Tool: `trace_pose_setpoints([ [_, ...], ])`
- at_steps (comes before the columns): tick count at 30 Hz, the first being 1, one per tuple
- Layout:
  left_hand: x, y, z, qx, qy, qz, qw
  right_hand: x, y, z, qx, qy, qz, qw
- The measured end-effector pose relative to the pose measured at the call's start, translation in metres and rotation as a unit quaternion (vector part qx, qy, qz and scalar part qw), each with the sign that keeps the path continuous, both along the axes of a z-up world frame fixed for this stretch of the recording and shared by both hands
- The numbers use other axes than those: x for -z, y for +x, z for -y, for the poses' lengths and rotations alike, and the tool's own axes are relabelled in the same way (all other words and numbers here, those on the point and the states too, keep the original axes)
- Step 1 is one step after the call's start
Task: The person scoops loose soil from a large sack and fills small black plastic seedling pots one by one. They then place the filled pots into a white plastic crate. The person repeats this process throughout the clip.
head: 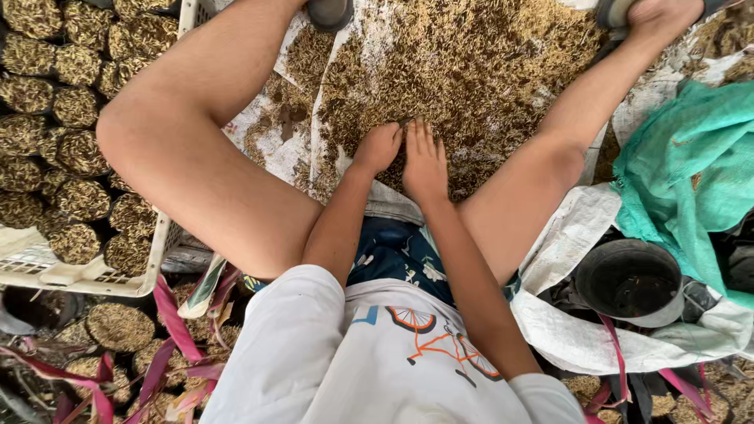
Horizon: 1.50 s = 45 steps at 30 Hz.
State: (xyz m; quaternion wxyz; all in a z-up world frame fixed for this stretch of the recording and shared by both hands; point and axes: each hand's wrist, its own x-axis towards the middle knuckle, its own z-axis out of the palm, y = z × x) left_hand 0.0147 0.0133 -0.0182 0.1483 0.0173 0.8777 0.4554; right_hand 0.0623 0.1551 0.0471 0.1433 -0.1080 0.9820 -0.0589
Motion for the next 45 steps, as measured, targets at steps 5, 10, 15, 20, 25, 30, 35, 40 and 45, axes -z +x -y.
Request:
trace_pose_setpoints([
  [5,0.015,0.001,-0.006,-0.001,-0.091,-0.025,0.996,0.042,-0.002,0.017,-0.061,0.152,0.051,0.985],
  [10,0.016,0.001,0.001,0.0,-0.139,-0.041,0.989,0.026,-0.007,0.011,-0.043,0.068,0.137,0.987],
  [15,0.003,-0.006,0.005,-0.039,-0.097,0.019,0.994,-0.005,-0.008,-0.022,0.325,-0.621,0.1,0.706],
  [20,-0.012,-0.001,0.0,-0.033,-0.092,0.074,0.992,-0.009,0.013,-0.011,0.245,-0.222,0.09,0.939],
  [25,0.002,0.001,0.006,-0.052,-0.077,0.144,0.985,0.013,0.009,0.023,0.078,-0.061,0.059,0.993],
  [30,0.045,-0.009,-0.023,-0.109,0.015,0.093,0.99,0.046,-0.009,0.002,0.03,-0.036,0.003,0.999],
  [35,0.053,-0.008,-0.024,-0.104,0.03,0.127,0.986,0.062,-0.015,0.003,0.021,-0.05,0.055,0.997],
  [40,0.041,-0.019,-0.029,-0.081,0.039,0.03,0.995,0.046,-0.027,-0.034,0.026,-0.383,-0.021,0.923],
  [45,0.036,-0.02,-0.027,-0.072,-0.029,0.026,0.997,0.04,-0.024,-0.068,0.225,-0.479,-0.046,0.847],
])
